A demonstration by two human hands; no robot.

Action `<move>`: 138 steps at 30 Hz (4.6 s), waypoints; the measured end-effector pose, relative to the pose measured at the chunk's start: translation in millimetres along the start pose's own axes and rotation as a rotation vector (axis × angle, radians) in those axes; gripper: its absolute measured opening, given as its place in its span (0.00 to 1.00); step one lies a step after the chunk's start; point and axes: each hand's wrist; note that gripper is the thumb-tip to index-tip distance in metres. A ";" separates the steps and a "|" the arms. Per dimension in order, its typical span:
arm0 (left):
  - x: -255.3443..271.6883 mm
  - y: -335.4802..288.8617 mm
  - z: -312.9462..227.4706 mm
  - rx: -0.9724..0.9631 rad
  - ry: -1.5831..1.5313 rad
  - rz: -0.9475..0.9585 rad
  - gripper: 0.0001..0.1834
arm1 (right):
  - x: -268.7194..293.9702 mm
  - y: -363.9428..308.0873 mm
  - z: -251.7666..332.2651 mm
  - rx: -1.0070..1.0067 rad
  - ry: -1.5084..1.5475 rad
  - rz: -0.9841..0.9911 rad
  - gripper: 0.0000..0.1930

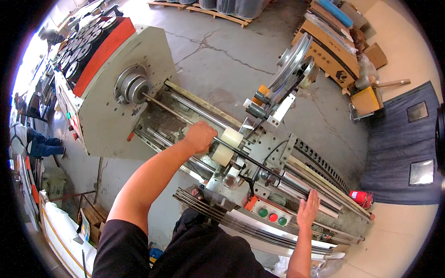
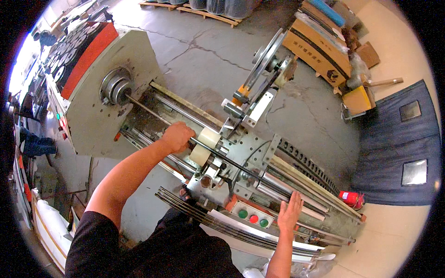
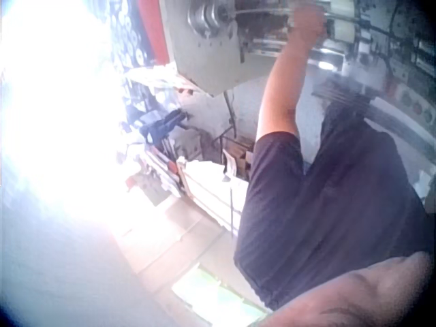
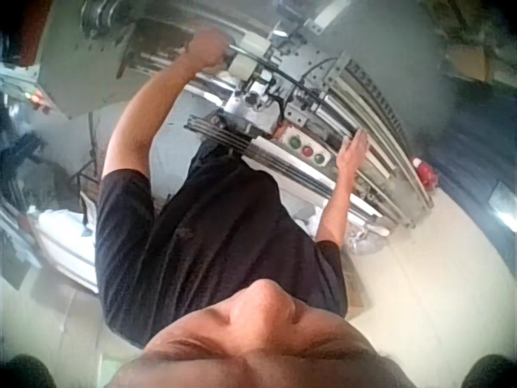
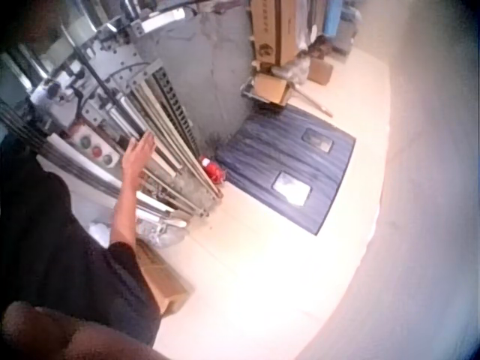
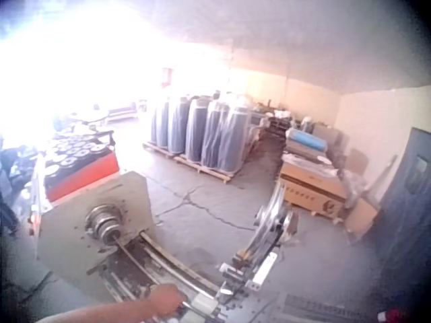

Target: The person places thin metal rods onto an industrial machine, applies tape to wrap the ends of the rods by hand, and carries the bundle to a large table.

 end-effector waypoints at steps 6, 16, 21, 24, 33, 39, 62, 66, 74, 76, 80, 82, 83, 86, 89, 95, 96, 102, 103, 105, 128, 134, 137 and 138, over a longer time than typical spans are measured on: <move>-7.2 -3.7 27.2 0.011 0.011 0.002 0.20 | -0.7 8.4 38.9 0.030 0.029 0.036 0.32; 12.7 -35.3 152.4 0.144 0.184 -0.047 0.25 | -2.6 2.8 27.4 -0.043 0.009 -0.047 0.31; 14.6 -24.5 155.7 0.253 0.281 0.124 0.17 | 2.1 2.9 33.2 -0.073 -0.001 -0.083 0.31; 16.0 -17.3 124.8 0.229 0.252 0.217 0.18 | -1.5 3.3 39.7 -0.066 -0.015 -0.100 0.31; 2.1 -0.2 24.0 0.021 0.109 0.120 0.16 | -14.3 12.4 102.9 -0.022 -0.014 -0.154 0.31; -2.0 0.7 -3.6 -0.104 0.064 -0.027 0.18 | -26.0 28.4 148.2 -0.002 0.063 -0.153 0.30; -8.3 -27.9 199.2 0.134 0.232 0.243 0.25 | -18.9 21.0 130.6 -0.135 0.019 -0.247 0.29; -3.4 -16.8 129.6 0.005 0.144 0.162 0.26 | -32.0 22.8 150.5 -0.122 0.036 -0.252 0.29; -14.4 -0.3 31.4 -0.130 0.016 0.037 0.29 | -60.4 41.0 215.8 -0.031 0.065 -0.233 0.32; -23.8 -1.7 21.6 -0.165 0.040 -0.063 0.29 | -62.9 45.7 230.2 -0.021 0.092 -0.216 0.32; -20.0 -1.9 31.9 -0.225 -0.047 -0.033 0.34 | -62.4 50.9 243.0 -0.035 0.095 -0.173 0.32; -11.9 -4.7 50.4 -0.161 -0.059 0.088 0.35 | -60.7 51.5 243.0 -0.043 0.079 -0.162 0.33; -12.5 -7.8 64.4 -0.136 -0.054 0.095 0.35 | -62.4 50.8 238.6 -0.040 0.071 -0.173 0.32; -11.3 -16.1 109.5 -0.078 -0.001 0.089 0.32 | -66.1 46.1 222.6 -0.051 0.043 -0.200 0.32; -26.6 -21.1 178.0 0.028 0.040 0.159 0.25 | -57.4 45.3 216.8 -0.074 0.008 -0.191 0.32; -23.3 -38.7 281.1 0.173 0.230 0.215 0.23 | -51.3 38.5 196.1 -0.128 -0.030 -0.206 0.31; -23.7 -41.2 288.0 0.148 0.252 0.191 0.23 | -48.5 38.2 196.0 -0.138 -0.028 -0.204 0.31; -19.8 -21.5 228.0 0.109 0.155 0.268 0.26 | -54.8 38.3 198.8 -0.147 -0.043 -0.236 0.31; -17.5 -18.0 206.2 0.099 0.113 0.257 0.27 | -56.1 38.8 202.7 -0.137 -0.045 -0.252 0.31; -10.2 -12.3 161.4 0.051 0.118 0.268 0.29 | -58.8 41.2 212.2 -0.135 -0.032 -0.235 0.32; -26.4 -10.1 112.9 -0.081 -0.013 0.082 0.16 | -98.9 66.5 331.3 -0.058 -0.038 -0.197 0.25; -26.5 -30.0 221.9 0.029 0.080 0.153 0.21 | -103.8 68.0 333.6 -0.053 -0.038 -0.251 0.24; -31.8 -42.5 275.1 0.098 0.068 0.118 0.21 | -106.2 65.5 330.1 -0.052 -0.046 -0.275 0.23; -36.9 -44.6 293.6 0.118 0.062 0.100 0.21 | -106.2 63.6 329.0 -0.059 -0.041 -0.280 0.23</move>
Point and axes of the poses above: each hand's wrist, its own y-axis towards the middle knuckle, its own x-axis out of the back of the hand, z = x × y, and after that the axes turned 6 degrees about y, right-handed
